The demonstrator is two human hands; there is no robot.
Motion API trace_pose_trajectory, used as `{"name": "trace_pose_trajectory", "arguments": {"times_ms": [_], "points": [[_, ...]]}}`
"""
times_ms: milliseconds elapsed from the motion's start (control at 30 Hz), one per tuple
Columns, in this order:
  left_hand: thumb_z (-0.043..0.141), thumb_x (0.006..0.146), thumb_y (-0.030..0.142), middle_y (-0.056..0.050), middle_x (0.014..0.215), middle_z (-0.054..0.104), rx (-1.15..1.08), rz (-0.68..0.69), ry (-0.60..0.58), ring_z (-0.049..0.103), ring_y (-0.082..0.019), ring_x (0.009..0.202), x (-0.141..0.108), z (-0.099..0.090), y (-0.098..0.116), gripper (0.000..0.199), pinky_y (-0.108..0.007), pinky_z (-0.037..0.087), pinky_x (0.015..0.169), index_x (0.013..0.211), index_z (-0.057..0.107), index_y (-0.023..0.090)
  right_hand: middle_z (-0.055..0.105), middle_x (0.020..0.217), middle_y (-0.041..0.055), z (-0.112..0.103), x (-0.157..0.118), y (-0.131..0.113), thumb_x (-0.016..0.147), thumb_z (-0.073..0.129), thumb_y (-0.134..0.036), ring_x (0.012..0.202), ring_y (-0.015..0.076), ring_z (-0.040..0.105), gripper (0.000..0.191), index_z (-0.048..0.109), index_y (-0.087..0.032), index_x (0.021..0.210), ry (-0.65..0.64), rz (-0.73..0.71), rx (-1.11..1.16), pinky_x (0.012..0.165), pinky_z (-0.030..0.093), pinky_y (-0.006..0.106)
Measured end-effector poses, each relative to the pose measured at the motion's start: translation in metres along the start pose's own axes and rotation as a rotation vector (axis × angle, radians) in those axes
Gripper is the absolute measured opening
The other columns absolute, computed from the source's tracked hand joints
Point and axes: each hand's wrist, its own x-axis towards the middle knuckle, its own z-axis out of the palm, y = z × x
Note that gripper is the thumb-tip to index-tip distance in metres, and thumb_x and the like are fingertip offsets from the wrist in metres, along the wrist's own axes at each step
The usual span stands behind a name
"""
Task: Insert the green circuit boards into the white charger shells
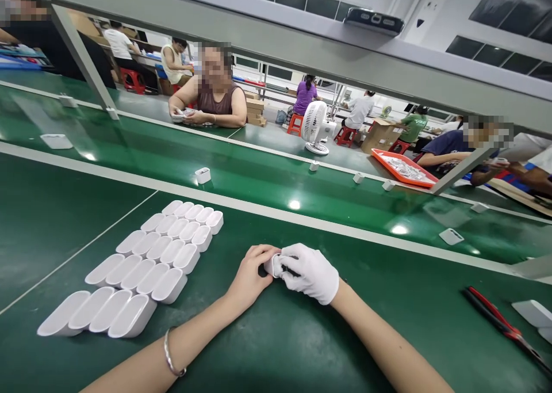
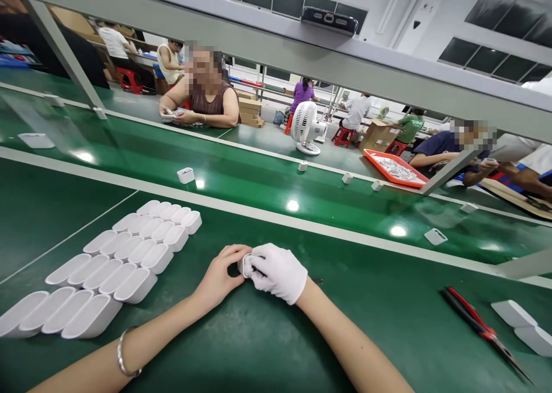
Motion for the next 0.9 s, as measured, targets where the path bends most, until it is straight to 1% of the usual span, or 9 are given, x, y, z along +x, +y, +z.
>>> {"name": "trace_pose_trajectory", "arguments": {"times_ms": [133,200,333,467,533,733,800,833,900], "points": [[0.055,0.066,-0.007,-0.001,0.111,0.063,0.016,-0.001,-0.001,0.053,-0.021,0.105,-0.001,0.0,-0.001,0.056,-0.037,0.042,0.094,0.111,0.064,0.025,0.063,0.083,0.0019,0.007,-0.01,0.01,0.07,0.052,-0.009,0.071,0.0119,0.058,0.018,0.062,-0.022,0.078,0.298,-0.077,0.016,0.06,0.047,0.021],[0.055,0.066,-0.008,-0.002,0.111,0.062,0.025,-0.002,-0.003,0.052,-0.021,0.105,-0.002,0.0,-0.001,0.056,-0.038,0.042,0.094,0.111,0.064,0.025,0.063,0.086,0.0037,0.01,-0.014,0.013,0.071,0.053,-0.01,0.073,0.0126,0.059,0.017,0.063,-0.021,0.081,0.354,-0.102,0.017,0.061,0.049,0.022],[0.054,0.065,-0.008,-0.002,0.11,0.061,0.04,-0.005,-0.006,0.051,-0.022,0.106,-0.002,0.0,-0.001,0.057,-0.038,0.041,0.095,0.111,0.064,0.025,0.063,0.083,0.0032,0.012,-0.014,0.014,0.073,0.053,-0.009,0.072,0.0125,0.059,0.017,0.062,-0.021,0.08,0.317,-0.109,-0.022,0.061,0.051,0.022],[0.054,0.065,-0.008,-0.002,0.109,0.061,0.046,-0.008,-0.006,0.051,-0.022,0.106,-0.002,0.0,0.0,0.057,-0.038,0.041,0.094,0.112,0.063,0.025,0.062,0.082,0.0044,0.013,-0.013,0.014,0.073,0.05,-0.009,0.071,0.0124,0.059,0.017,0.062,-0.019,0.078,0.371,-0.132,-0.017,0.062,0.052,0.022],[0.055,0.065,-0.008,-0.002,0.109,0.061,0.047,-0.011,-0.004,0.051,-0.022,0.106,-0.002,0.0,0.001,0.057,-0.038,0.042,0.094,0.112,0.064,0.025,0.062,0.083,0.0051,0.015,-0.013,0.015,0.073,0.049,-0.011,0.072,0.0127,0.059,0.016,0.062,-0.019,0.079,0.371,-0.136,-0.012,0.062,0.052,0.022],[0.054,0.064,-0.008,-0.002,0.109,0.061,0.038,-0.018,0.008,0.051,-0.022,0.105,-0.001,0.0,0.002,0.058,-0.037,0.042,0.094,0.11,0.065,0.026,0.062,0.083,0.0048,0.018,-0.01,0.006,0.079,0.051,-0.011,0.067,0.0129,0.059,0.014,0.062,-0.019,0.077,0.241,-0.054,-0.071,0.057,0.049,0.022],[0.054,0.064,-0.008,-0.002,0.108,0.062,0.03,-0.023,0.017,0.052,-0.022,0.105,-0.001,0.001,0.001,0.058,-0.038,0.042,0.094,0.11,0.064,0.026,0.064,0.088,0.0052,0.012,-0.011,0.0,0.082,0.053,-0.014,0.074,0.0145,0.061,0.012,0.063,-0.021,0.082,0.155,-0.006,-0.08,0.061,0.051,0.023],[0.054,0.065,-0.008,-0.002,0.108,0.062,0.025,-0.025,0.021,0.052,-0.022,0.104,-0.001,0.001,0.001,0.058,-0.039,0.043,0.094,0.111,0.064,0.026,0.064,0.095,0.0062,0.008,-0.012,-0.002,0.082,0.055,-0.016,0.082,0.0167,0.062,0.013,0.064,-0.022,0.09,0.126,0.027,-0.076,0.066,0.052,0.026],[0.055,0.065,-0.007,-0.002,0.11,0.063,0.009,-0.025,0.026,0.052,-0.022,0.105,-0.001,0.001,0.0,0.057,-0.039,0.043,0.094,0.111,0.064,0.025,0.062,0.113,0.0092,0.002,-0.017,-0.004,0.082,0.058,-0.02,0.102,0.0221,0.06,0.031,0.059,-0.023,0.113,0.154,0.1,-0.045,0.082,0.053,0.034]]}}
